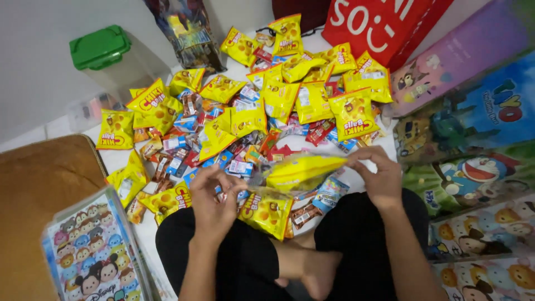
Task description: The person sorts and packs small snack packages into larger plastic bags by hand, filling each bag with multiple snack packages, then placing the filled bags on the floor.
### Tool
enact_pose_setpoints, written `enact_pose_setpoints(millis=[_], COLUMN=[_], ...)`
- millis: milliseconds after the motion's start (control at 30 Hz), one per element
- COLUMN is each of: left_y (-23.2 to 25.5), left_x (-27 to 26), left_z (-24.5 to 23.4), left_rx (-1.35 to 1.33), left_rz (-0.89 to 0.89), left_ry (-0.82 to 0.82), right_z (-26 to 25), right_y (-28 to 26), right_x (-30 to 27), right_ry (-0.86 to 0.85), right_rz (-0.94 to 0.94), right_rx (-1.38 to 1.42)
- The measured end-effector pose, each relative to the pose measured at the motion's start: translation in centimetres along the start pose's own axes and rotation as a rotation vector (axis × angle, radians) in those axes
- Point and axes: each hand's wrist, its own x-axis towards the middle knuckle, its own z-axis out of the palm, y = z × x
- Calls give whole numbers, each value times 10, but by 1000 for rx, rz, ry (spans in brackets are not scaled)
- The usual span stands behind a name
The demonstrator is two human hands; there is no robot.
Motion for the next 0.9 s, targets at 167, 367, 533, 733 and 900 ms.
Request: enact_pose_setpoints(millis=[167,367,533,733,900], left_y=[47,53,36,37,32], left_x=[47,61,44,38,18], left_z=[-11,-7,-1,0,-9], left_rx=[124,143,191,111,175], left_rz=[178,173,121,63,35], left_ry=[-3,-26,-62,-44,-26], right_z=[-21,-23,-16,39,66], right_y=[-75,-83,-54,3,45], right_x=[26,29,15,-1,8], right_ry=[11,33,-10,-452,-561], right_rz=[-251,-250,-143,-12,133], right_rx=[-71,-36,-21,65,-137])
